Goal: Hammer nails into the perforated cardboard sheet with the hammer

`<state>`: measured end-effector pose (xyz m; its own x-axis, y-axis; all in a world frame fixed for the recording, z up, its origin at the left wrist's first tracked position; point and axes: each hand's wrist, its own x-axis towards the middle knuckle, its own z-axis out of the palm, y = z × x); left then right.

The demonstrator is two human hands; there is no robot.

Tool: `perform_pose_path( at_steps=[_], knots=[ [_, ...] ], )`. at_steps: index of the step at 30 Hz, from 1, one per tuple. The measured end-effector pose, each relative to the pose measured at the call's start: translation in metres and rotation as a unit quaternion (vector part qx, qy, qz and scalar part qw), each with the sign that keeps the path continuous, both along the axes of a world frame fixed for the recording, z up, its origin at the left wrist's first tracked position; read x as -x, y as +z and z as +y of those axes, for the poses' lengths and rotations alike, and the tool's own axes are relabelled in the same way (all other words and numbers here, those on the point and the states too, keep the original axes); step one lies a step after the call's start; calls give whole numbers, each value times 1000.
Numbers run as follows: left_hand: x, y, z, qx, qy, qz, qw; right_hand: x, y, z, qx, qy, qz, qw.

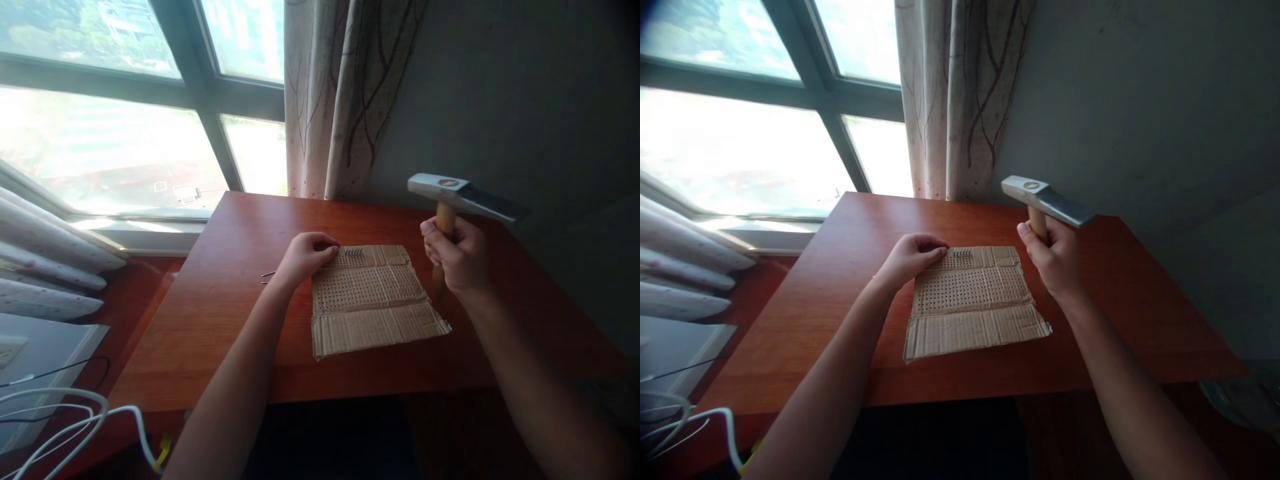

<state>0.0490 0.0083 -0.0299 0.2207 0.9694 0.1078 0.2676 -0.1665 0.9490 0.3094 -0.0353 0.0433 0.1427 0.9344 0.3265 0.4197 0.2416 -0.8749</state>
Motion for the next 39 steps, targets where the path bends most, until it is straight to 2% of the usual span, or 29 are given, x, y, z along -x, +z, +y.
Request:
perform_pose_path(
  at_steps=[3, 6, 11, 14, 23, 28, 32, 36, 39],
  knots=[
    [0, 1, 0, 2, -2, 1, 1000, -8, -7, 6, -43, -11, 114, 993],
    [1, 1, 0, 3, -3, 3, 1000, -13, -16, 11, -95, -39, 167, 981],
    [2, -3, 2, 9, -5, 3, 1000, -20, -36, 16, -144, -27, 190, 971],
    [2, -5, 3, 6, -5, 4, 1000, -22, -42, 17, -160, -16, 185, 970],
    [3, -2, 2, -1, -14, 12, 1000, -31, -26, 21, -102, -33, 205, 973],
    [3, 0, 1, -12, -24, 17, 999, -33, -30, 37, -109, -18, 172, 979],
    [7, 3, 0, -31, -27, 22, 999, -31, -33, 50, -102, -9, 222, 970],
    [23, 10, 4, -75, 34, 61, 995, -28, -33, 55, -109, -8, 244, 964],
    [42, 13, 4, -112, 91, 156, 977, -28, -32, 56, -99, -7, 248, 964]
  ],
)
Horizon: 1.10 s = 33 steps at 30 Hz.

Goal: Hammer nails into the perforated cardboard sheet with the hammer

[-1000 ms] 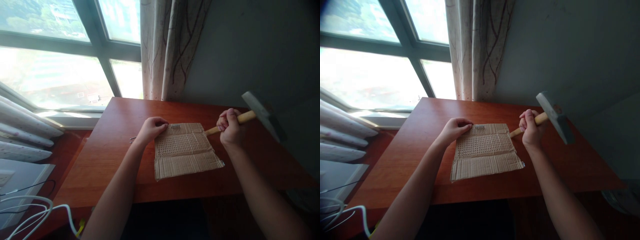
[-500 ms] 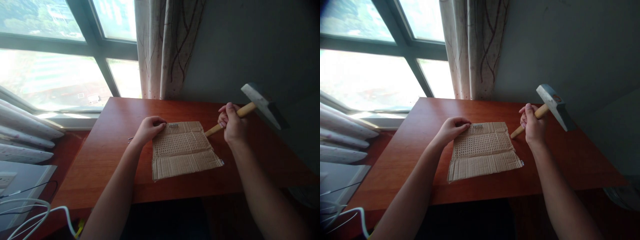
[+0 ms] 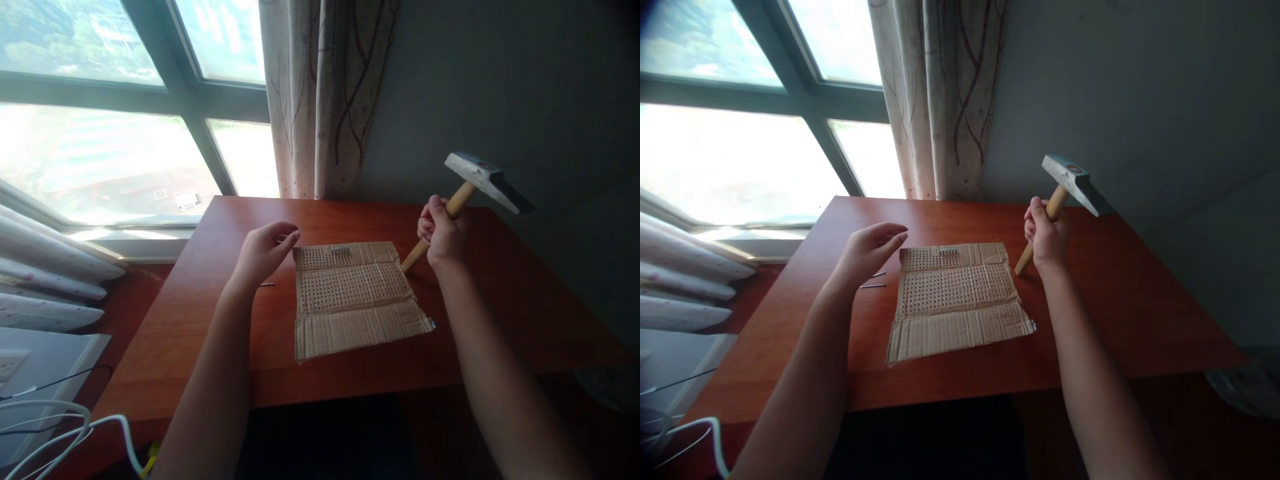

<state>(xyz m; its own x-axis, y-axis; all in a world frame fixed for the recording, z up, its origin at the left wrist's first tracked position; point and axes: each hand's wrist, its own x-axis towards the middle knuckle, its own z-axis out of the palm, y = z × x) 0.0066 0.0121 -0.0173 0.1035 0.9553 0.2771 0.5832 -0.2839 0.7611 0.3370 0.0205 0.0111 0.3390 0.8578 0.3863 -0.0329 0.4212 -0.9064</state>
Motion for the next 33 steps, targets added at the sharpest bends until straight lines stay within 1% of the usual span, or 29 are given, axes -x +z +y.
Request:
perform_pose_path(
  at_steps=[2, 3, 5, 7, 10, 14, 17, 20, 23, 25, 27, 28, 29, 31, 32, 33],
  knots=[
    [13, -1, -6, 11, 25, 106, 994, 0, 0, 1, 7, 3, -1, 1000],
    [19, -2, -10, 24, 34, 167, 985, 0, 0, 1, 8, 5, -2, 1000],
    [27, -5, -20, 48, 47, 275, 959, 0, 0, 3, 7, 8, -2, 1000],
    [32, -8, -29, 70, 53, 344, 935, 2, 0, 4, 9, 9, 0, 1000],
    [34, -10, -37, 104, 49, 389, 914, 5, 0, 3, 10, 3, -7, 1000],
    [35, -13, -37, 119, 46, 423, 897, 8, 3, -1, 11, 9, -21, 1000],
    [35, -16, -35, 113, 45, 436, 892, 7, 4, -2, 14, 10, -14, 1000],
    [35, -18, -34, 95, 60, 432, 895, 5, 3, -3, 8, 1, -5, 1000],
    [38, -21, -32, 75, 79, 396, 912, 3, 1, -3, -1, -5, 5, 1000],
    [40, -23, -31, 46, 81, 330, 939, 2, 1, -4, -1, -6, 7, 1000],
    [38, -21, -31, -2, 79, 207, 975, 0, 1, -4, 1, -7, 6, 1000],
    [34, -18, -32, -25, 77, 126, 989, -1, 1, -4, 2, -7, 7, 1000],
    [28, -14, -33, -45, 76, 41, 995, -2, 1, -4, 2, -9, 7, 1000],
    [11, 0, -36, -60, 65, -112, 990, -4, 1, -3, 0, -10, 11, 1000],
    [1, 7, -37, -64, 50, -160, 984, -5, 1, -3, -1, -10, 14, 1000],
    [-10, 14, -38, -63, 33, -188, 980, -5, 0, -2, -2, -9, 18, 1000]
  ],
)
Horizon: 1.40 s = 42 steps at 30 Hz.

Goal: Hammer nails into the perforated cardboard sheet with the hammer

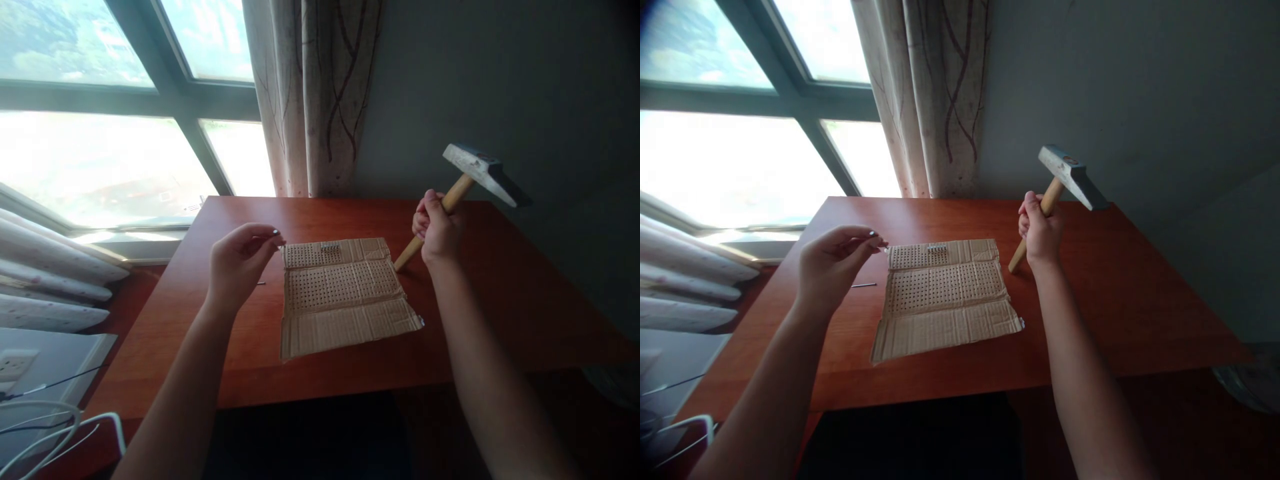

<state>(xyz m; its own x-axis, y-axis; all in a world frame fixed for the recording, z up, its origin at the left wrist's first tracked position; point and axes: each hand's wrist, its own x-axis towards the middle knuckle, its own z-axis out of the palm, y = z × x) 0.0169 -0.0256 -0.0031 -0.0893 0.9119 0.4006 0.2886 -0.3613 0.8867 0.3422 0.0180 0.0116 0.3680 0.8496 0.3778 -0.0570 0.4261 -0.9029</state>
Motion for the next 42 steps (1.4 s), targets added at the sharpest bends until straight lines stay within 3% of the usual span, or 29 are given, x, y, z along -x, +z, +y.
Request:
perform_pose_path(
  at_steps=[4, 8, 12, 22, 42],
  knots=[
    [-38, 15, 7, 17, -73, -10, 997, -1, -1, 1, -1, 0, 5, 1000],
    [-52, 6, 19, 9, -84, 68, 994, -1, -1, 0, 1, -7, -5, 1000],
    [-50, -4, 21, -2, -70, 94, 993, 0, -1, 0, 3, -5, -4, 1000],
    [-45, -9, 17, -1, -55, 111, 992, 3, 1, -2, 5, -2, -34, 999],
    [-45, -10, 15, -18, -50, 152, 987, -3, 0, -5, -11, -8, -14, 1000]
  ],
)
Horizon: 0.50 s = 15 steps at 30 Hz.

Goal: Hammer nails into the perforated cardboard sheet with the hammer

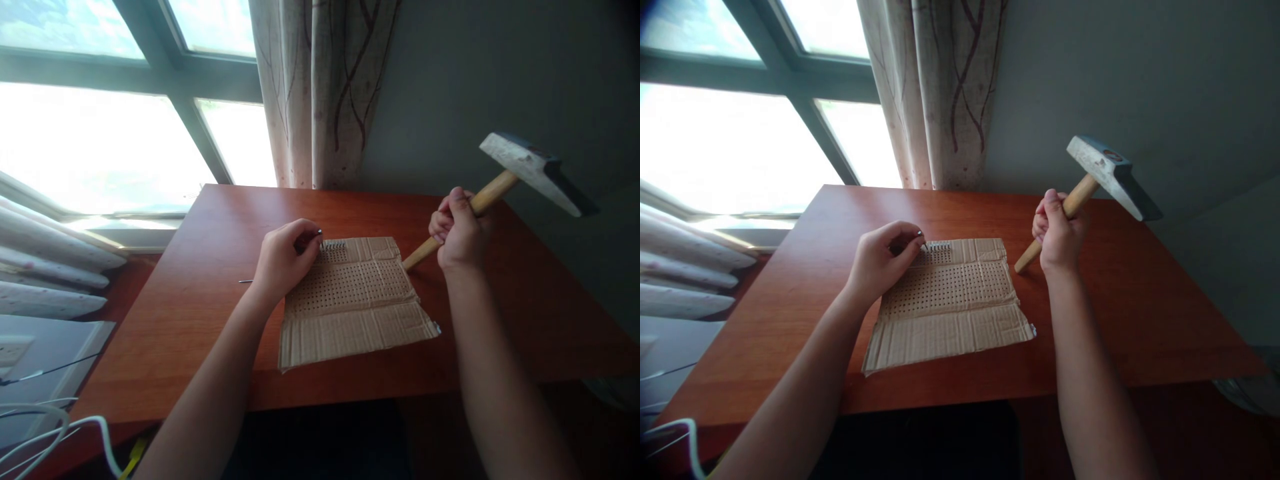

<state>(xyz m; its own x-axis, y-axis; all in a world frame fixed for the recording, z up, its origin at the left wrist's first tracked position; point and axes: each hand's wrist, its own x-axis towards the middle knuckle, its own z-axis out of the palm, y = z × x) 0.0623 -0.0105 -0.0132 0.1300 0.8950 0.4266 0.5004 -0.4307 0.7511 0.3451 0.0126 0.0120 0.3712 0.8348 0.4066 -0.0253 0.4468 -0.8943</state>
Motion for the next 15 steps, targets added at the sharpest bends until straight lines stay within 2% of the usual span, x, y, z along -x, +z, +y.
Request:
perform_pose_path(
  at_steps=[4, 15],
  knots=[
    [0, 0, 0, 3, -3, -2, 1000, 0, 1, -1, -7, 7, 20, 1000],
    [-1, 0, 1, -5, -7, -7, 1000, 2, 1, -1, 3, 3, -1, 1000]
  ],
)
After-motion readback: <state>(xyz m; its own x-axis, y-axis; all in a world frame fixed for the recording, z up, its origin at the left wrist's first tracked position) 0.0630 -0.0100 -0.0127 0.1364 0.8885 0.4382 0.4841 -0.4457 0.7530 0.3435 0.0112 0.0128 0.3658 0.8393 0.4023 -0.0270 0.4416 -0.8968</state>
